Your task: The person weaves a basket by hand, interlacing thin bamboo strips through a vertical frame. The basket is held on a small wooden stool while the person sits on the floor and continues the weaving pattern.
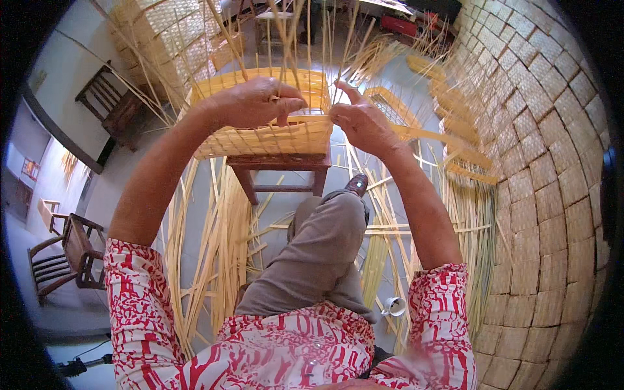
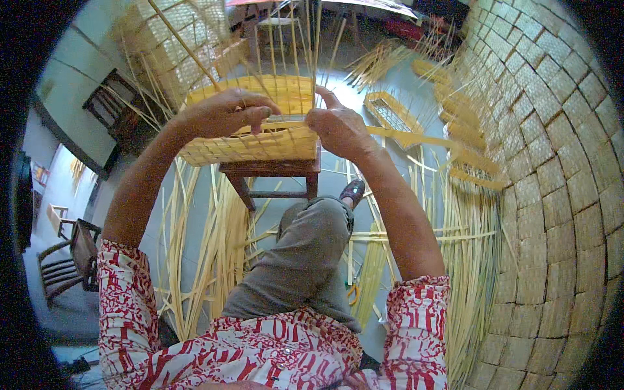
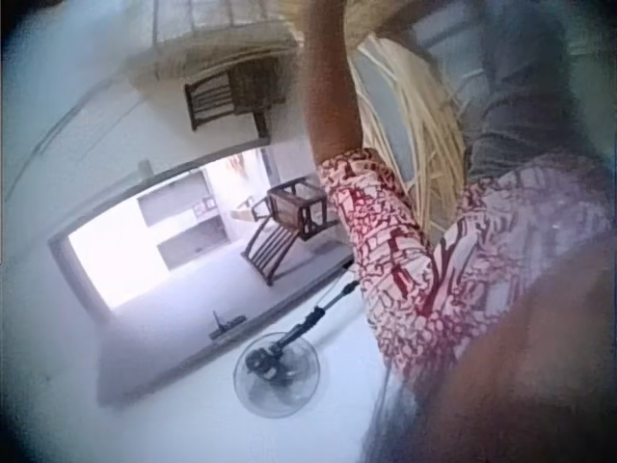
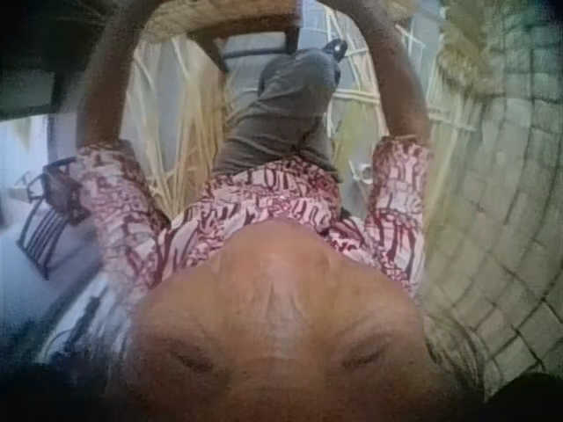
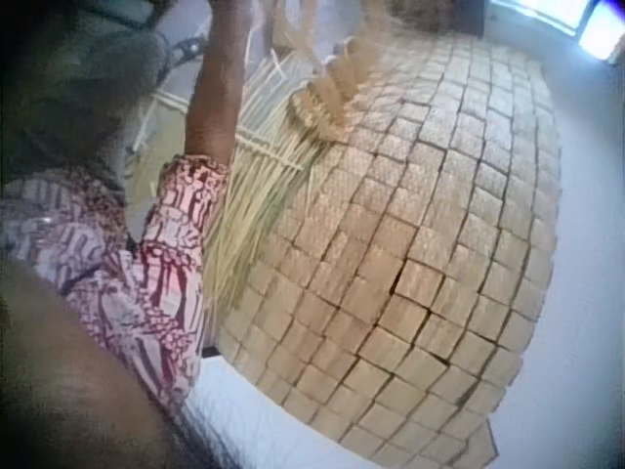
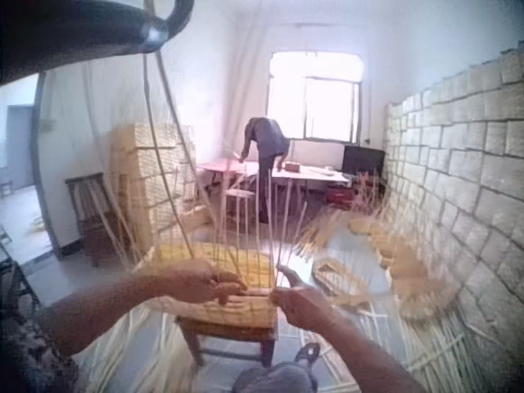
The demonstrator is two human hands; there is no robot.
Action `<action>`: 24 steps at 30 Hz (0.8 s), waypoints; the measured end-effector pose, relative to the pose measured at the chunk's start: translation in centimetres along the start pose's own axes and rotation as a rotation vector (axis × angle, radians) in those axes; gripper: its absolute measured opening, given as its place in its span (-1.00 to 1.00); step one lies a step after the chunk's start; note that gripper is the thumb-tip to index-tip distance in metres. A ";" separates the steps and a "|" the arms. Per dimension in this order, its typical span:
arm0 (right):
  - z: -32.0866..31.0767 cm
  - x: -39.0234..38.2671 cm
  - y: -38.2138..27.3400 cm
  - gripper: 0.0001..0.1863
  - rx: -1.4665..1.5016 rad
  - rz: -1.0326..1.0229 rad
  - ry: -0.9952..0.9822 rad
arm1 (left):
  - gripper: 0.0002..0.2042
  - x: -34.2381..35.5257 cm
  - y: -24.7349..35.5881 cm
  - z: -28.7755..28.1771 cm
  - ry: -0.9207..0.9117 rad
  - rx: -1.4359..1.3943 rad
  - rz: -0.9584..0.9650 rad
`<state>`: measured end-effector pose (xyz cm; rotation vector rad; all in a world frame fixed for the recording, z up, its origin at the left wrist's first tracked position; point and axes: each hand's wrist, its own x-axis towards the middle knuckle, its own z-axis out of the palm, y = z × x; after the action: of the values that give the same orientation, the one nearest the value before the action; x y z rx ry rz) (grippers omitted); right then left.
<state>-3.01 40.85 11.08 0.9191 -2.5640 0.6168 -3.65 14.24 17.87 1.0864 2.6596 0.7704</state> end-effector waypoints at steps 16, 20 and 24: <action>1.2 0.8 -3.6 -0.85 -0.142 -0.165 -0.058 | -0.69 1.7 0.0 2.0 0.148 -0.031 0.282; -0.8 -2.0 -2.7 -0.87 -0.159 -0.201 -0.030 | -0.71 1.6 -2.0 2.4 0.271 0.201 0.459; -4.6 -7.4 -0.7 -0.87 -0.100 -0.047 0.074 | -0.72 0.3 -4.3 1.3 0.300 0.274 0.524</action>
<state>3.68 46.48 11.75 0.9037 -2.4756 0.4953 -6.05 12.42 14.60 1.9278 2.8086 0.7029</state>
